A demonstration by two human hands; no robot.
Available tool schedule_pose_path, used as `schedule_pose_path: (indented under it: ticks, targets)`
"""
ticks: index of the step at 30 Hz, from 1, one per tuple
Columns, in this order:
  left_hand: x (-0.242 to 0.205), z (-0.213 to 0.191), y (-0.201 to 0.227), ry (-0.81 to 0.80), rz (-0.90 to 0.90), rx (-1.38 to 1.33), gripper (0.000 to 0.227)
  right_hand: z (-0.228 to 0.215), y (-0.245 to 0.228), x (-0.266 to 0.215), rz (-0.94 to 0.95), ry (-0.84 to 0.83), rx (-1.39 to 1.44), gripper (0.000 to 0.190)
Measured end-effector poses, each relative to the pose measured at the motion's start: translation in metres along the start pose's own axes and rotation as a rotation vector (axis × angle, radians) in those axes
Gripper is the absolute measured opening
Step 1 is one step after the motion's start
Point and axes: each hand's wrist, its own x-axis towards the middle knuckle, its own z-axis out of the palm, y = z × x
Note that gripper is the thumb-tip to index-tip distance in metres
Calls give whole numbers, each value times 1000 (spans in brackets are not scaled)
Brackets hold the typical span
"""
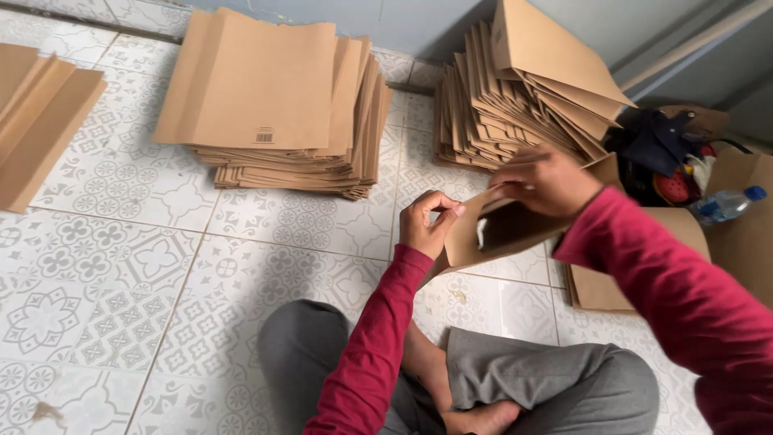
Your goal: Folding brown paper sheets into bags while sitting on the floor.
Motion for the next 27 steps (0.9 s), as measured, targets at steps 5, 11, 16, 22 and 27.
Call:
schedule_pose_path:
  ticks: [5,11,16,22,27]
  targets:
    - [30,-34,31,-65,-23,35,3,-35,50,-23,424,-397,-320,30]
    - [60,-14,58,-95,404,626,48,-48,51,-45,608,-254,-154,18]
    - [33,26,66,-355,611,909,94,-36,38,-66,808,-201,-104,27]
    - [9,54,71,-451,593,874,73,-6,18,-100,959,-12,20,43]
    - [9,76,63,-440,662,981,85,-55,-53,-97,111,161,11,68]
